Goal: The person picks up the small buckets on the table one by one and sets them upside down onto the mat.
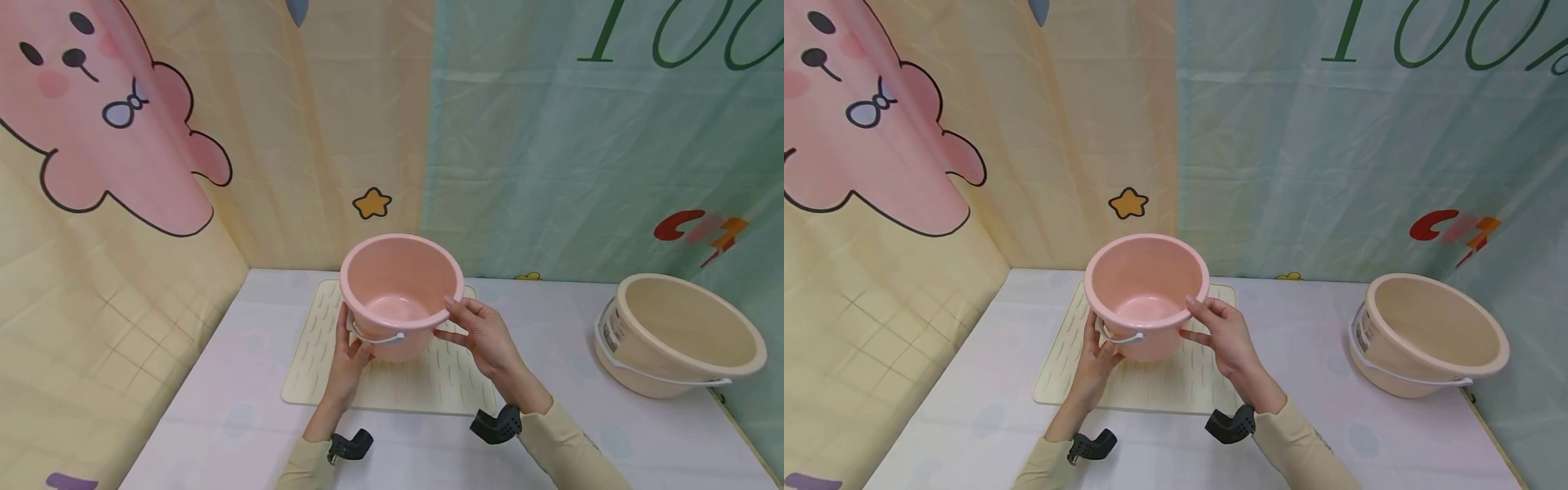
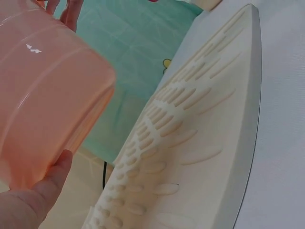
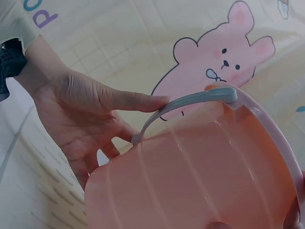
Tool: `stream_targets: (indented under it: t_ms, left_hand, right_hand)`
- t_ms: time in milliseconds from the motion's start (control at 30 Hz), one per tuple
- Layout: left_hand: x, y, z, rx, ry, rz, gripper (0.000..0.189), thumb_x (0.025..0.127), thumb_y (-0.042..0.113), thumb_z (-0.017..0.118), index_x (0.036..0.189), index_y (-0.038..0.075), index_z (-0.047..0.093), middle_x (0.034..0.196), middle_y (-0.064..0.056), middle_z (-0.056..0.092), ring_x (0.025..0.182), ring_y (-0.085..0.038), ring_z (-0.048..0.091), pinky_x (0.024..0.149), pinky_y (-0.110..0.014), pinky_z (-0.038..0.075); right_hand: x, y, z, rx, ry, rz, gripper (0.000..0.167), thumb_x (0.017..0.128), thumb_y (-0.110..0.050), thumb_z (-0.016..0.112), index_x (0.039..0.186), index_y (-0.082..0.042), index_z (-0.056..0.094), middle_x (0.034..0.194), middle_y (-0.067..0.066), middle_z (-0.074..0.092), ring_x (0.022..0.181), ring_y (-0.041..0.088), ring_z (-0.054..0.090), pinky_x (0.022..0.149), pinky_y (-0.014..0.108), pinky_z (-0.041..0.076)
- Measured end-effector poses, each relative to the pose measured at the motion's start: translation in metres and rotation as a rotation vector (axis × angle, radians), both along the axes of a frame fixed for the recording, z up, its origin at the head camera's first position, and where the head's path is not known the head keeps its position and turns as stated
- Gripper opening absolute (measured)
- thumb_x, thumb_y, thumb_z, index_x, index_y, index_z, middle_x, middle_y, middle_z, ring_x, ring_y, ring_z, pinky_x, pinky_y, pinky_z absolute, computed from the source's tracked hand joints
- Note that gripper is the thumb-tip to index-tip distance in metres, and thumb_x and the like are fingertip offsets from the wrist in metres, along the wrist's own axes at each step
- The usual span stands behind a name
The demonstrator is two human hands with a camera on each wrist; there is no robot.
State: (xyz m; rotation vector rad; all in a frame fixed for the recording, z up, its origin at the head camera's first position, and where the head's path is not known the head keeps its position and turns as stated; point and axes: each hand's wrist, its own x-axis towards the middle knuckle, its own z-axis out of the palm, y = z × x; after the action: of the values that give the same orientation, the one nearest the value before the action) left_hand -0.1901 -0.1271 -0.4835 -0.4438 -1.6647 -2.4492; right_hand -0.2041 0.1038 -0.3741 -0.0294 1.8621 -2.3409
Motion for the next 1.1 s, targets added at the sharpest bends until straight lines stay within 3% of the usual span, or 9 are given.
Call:
stream_targets:
  t_ms: [267, 433, 567, 633, 800, 967, 1100]
  left_hand:
    - [0.001, -0.002, -0.003, 0.018, 0.014, -0.01, 0.092, 0.086, 0.04, 0.069, 0.152, 0.029, 0.006, 0.155, -0.002, 0.003, 0.127, -0.036, 0.036, 0.092, -0.032, 0.046]
    - [0.002, -0.003, -0.004, 0.018, 0.019, -0.007, 0.091, 0.086, 0.04, 0.069, 0.152, 0.028, 0.007, 0.154, -0.002, 0.005, 0.126, -0.036, 0.037, 0.092, -0.032, 0.046]
    - [0.002, -0.004, -0.003, 0.018, 0.022, -0.004, 0.09, 0.086, 0.04, 0.069, 0.151, 0.027, 0.008, 0.154, -0.003, 0.005, 0.125, -0.035, 0.039, 0.093, -0.033, 0.046]
    - [0.002, -0.004, -0.003, 0.021, 0.026, -0.007, 0.09, 0.087, 0.04, 0.069, 0.151, 0.027, 0.008, 0.155, -0.006, 0.004, 0.125, -0.035, 0.039, 0.093, -0.032, 0.046]
    - [0.002, -0.004, -0.003, 0.02, 0.021, -0.007, 0.089, 0.087, 0.04, 0.068, 0.151, 0.026, 0.007, 0.155, -0.007, 0.002, 0.125, -0.034, 0.038, 0.093, -0.033, 0.046]
    - [0.003, -0.007, -0.003, 0.027, 0.004, 0.006, 0.092, 0.087, 0.042, 0.067, 0.151, 0.025, 0.004, 0.155, -0.003, -0.002, 0.125, -0.03, 0.039, 0.094, -0.033, 0.046]
    - [0.004, -0.009, -0.004, 0.034, 0.006, 0.003, 0.09, 0.088, 0.041, 0.066, 0.152, 0.024, 0.004, 0.154, -0.004, -0.003, 0.126, -0.028, 0.039, 0.094, -0.034, 0.046]
  right_hand:
    - [-0.002, -0.002, -0.004, 0.103, 0.076, 0.004, 0.04, 0.089, -0.03, 0.068, 0.104, 0.005, 0.057, 0.107, 0.019, 0.057, 0.099, 0.026, 0.06, 0.079, 0.047, 0.053]
    - [-0.002, -0.002, -0.004, 0.113, 0.089, -0.005, 0.053, 0.089, -0.026, 0.068, 0.128, -0.003, 0.04, 0.124, 0.018, 0.051, 0.101, 0.026, 0.062, 0.08, 0.046, 0.053]
    - [-0.002, 0.0, -0.006, 0.118, 0.183, 0.004, 0.074, 0.091, -0.02, 0.067, 0.145, -0.014, 0.018, 0.134, 0.019, 0.045, 0.102, 0.029, 0.063, 0.078, 0.046, 0.054]
    - [-0.002, 0.001, -0.007, 0.149, 0.261, 0.024, 0.071, 0.092, -0.018, 0.065, 0.148, -0.016, 0.02, 0.137, 0.019, 0.041, 0.102, 0.031, 0.062, 0.076, 0.045, 0.054]
    - [-0.001, 0.002, -0.01, 0.301, 0.413, 0.088, 0.052, 0.093, -0.02, 0.063, 0.14, -0.013, 0.042, 0.145, 0.009, 0.035, 0.112, 0.036, 0.056, 0.077, 0.038, 0.055]
    - [0.001, 0.003, -0.009, 0.395, 0.519, 0.155, 0.06, 0.086, -0.011, 0.071, 0.139, -0.017, 0.044, 0.148, 0.008, 0.032, 0.121, 0.039, 0.048, 0.076, 0.033, 0.055]
    - [0.01, 0.001, 0.006, 0.418, 0.577, 0.153, 0.059, 0.083, -0.004, 0.073, 0.136, -0.009, 0.048, 0.142, 0.014, 0.039, 0.116, 0.041, 0.052, 0.075, 0.033, 0.055]
